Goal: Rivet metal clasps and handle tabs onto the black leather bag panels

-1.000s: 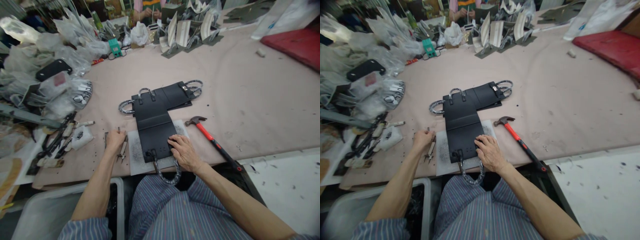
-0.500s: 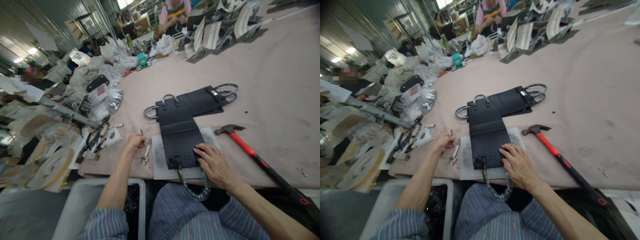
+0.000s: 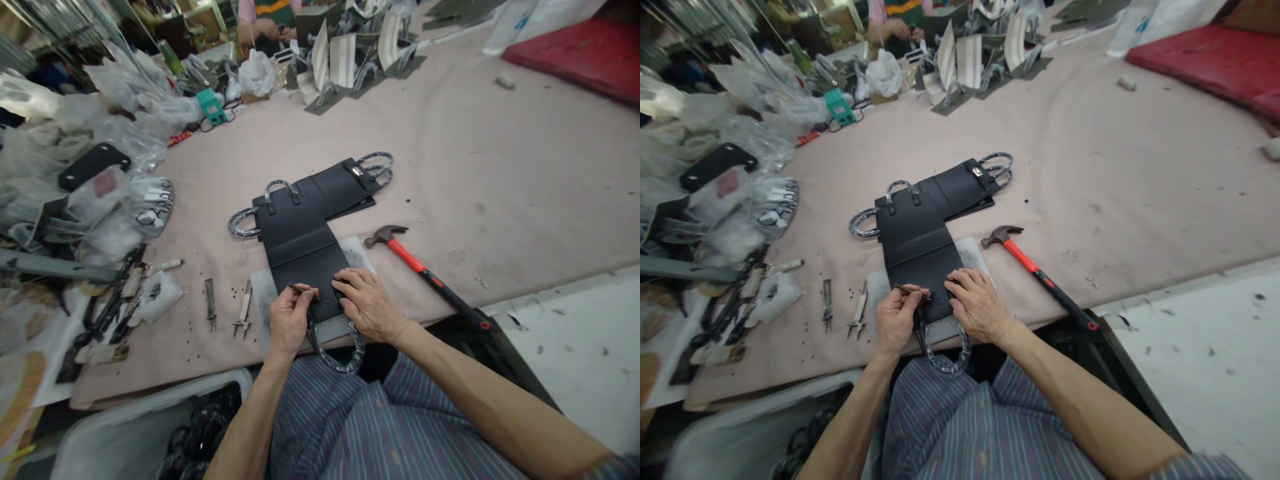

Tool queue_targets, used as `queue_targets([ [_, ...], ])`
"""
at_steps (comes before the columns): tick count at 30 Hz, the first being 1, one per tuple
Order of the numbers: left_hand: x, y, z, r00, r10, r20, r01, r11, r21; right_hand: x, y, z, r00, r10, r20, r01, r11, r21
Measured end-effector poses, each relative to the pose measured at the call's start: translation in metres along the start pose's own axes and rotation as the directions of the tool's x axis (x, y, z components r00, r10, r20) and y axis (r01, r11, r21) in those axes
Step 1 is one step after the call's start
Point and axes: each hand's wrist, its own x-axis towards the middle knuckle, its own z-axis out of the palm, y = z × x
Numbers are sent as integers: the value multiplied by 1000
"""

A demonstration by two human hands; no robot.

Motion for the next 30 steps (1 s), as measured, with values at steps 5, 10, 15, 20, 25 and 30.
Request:
queue_targets([
  [5,-5,-4,-1,994,109,-32,-104,987,126,0,1,0,1000,8,-7,-8,1000,1],
  [10,-8,0,6,970,244,4,-238,942,236,0,0,-3,1000,18,-3,-18,1000,3],
  [15,-7,-2,7,959,283,30,-278,905,321,0,0,-3,1000,18,2,-18,1000,1],
  [20,-6,-2,6,957,286,51,-285,895,344,0,0,-4,1000,16,-10,-16,1000,6],
  [25,-7,-4,7,955,293,44,-289,884,367,0,0,-6,1000,11,-15,-11,1000,10],
  [30,-6,-6,8,952,301,46,-295,872,390,-1,0,-7,1000,12,-26,-12,1000,12],
])
